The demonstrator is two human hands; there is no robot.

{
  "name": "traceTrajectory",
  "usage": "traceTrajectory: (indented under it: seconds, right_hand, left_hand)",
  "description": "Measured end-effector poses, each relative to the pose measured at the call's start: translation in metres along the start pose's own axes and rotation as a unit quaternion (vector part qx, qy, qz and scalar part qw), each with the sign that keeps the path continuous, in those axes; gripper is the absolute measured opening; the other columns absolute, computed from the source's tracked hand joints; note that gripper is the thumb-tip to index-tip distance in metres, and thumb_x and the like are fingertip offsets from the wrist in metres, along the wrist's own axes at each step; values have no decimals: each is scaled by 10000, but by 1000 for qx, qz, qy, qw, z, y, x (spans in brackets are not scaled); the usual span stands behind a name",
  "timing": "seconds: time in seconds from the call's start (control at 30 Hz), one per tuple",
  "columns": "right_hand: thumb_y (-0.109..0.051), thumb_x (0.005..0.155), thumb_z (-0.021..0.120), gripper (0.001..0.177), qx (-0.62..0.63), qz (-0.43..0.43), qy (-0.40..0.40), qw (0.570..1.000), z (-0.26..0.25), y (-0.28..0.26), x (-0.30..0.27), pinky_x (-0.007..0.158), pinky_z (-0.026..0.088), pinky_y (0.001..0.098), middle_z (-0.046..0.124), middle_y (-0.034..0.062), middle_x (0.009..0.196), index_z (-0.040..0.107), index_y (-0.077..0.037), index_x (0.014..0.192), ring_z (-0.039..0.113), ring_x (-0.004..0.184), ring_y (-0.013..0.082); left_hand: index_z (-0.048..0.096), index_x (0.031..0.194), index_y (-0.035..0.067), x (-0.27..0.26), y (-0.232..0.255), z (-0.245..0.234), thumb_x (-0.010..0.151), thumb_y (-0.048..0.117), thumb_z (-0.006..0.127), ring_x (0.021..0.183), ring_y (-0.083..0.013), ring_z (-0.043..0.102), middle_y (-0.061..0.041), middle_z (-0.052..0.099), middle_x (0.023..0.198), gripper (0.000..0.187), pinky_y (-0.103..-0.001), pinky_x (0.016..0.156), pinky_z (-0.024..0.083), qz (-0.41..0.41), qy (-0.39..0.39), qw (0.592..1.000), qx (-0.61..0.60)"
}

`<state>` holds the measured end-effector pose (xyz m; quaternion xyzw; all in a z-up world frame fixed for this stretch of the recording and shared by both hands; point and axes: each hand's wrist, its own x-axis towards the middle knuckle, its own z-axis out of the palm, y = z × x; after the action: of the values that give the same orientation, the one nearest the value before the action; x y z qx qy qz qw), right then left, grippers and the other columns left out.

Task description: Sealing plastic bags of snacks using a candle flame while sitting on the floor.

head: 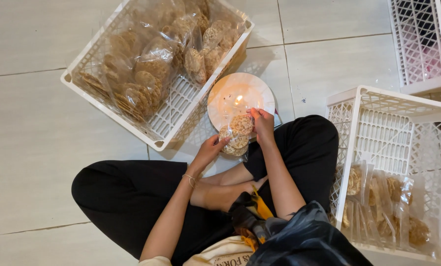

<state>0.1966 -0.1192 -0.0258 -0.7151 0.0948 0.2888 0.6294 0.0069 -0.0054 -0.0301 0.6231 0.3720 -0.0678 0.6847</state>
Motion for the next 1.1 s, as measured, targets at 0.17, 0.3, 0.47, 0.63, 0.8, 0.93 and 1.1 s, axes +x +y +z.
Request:
traceTrajectory:
  seconds: [0.17,0.3,0.47,0.63,0.8,0.93,1.1]
  right_hand:
    - [-225,988,652,231,-2,0,9,1000,0,-3,-3,540,636,336,618,59,688,775,-32,1011,673,596,150]
    - [-236,987,663,227,-2,3,15,1000,-3,5,3,535,631,348,629,75,687,777,-40,998,693,605,176]
    - [-247,978,680,221,-5,4,27,1000,-5,5,4,520,622,353,622,81,687,770,-46,989,690,598,185]
    - [-242,980,670,220,-1,5,21,1000,-4,3,0,509,624,337,638,76,688,775,-49,977,696,589,174]
    - [-238,985,661,229,-2,2,7,1000,2,-2,-5,510,624,328,640,71,696,775,-39,985,697,597,169]
    - [-234,992,661,241,-9,2,-11,1000,6,1,0,529,631,355,658,99,717,780,-24,995,715,628,203]
    - [-244,1008,640,259,0,11,-54,999,11,-4,-7,558,643,349,680,95,769,771,-22,1029,734,665,199]
  left_hand:
    - [723,1025,52,-3,7,3,893,580,745,864,-218,660,-110,667,877,545,-332,734,563,-3,-2,1000,0]
    - [704,937,59,-3,5,2,892,566,749,834,-211,663,-95,646,823,512,-321,712,559,2,-1,1000,-1]
    - [665,845,62,-8,15,3,891,565,749,777,-208,647,-102,628,767,513,-319,669,547,7,1,1000,-1]
    - [642,829,62,-9,16,3,881,592,749,818,-216,651,-107,626,774,544,-322,697,552,2,2,1000,2]
    - [677,889,73,2,-3,-2,884,609,738,865,-217,666,-106,660,830,540,-348,729,557,-6,6,1000,24]
    - [691,912,86,1,-3,-6,882,628,727,926,-248,678,-126,696,869,545,-385,799,546,-10,3,999,45]
    - [696,936,69,1,-6,-19,883,592,716,969,-296,686,-154,714,894,526,-416,826,535,-17,7,996,86]
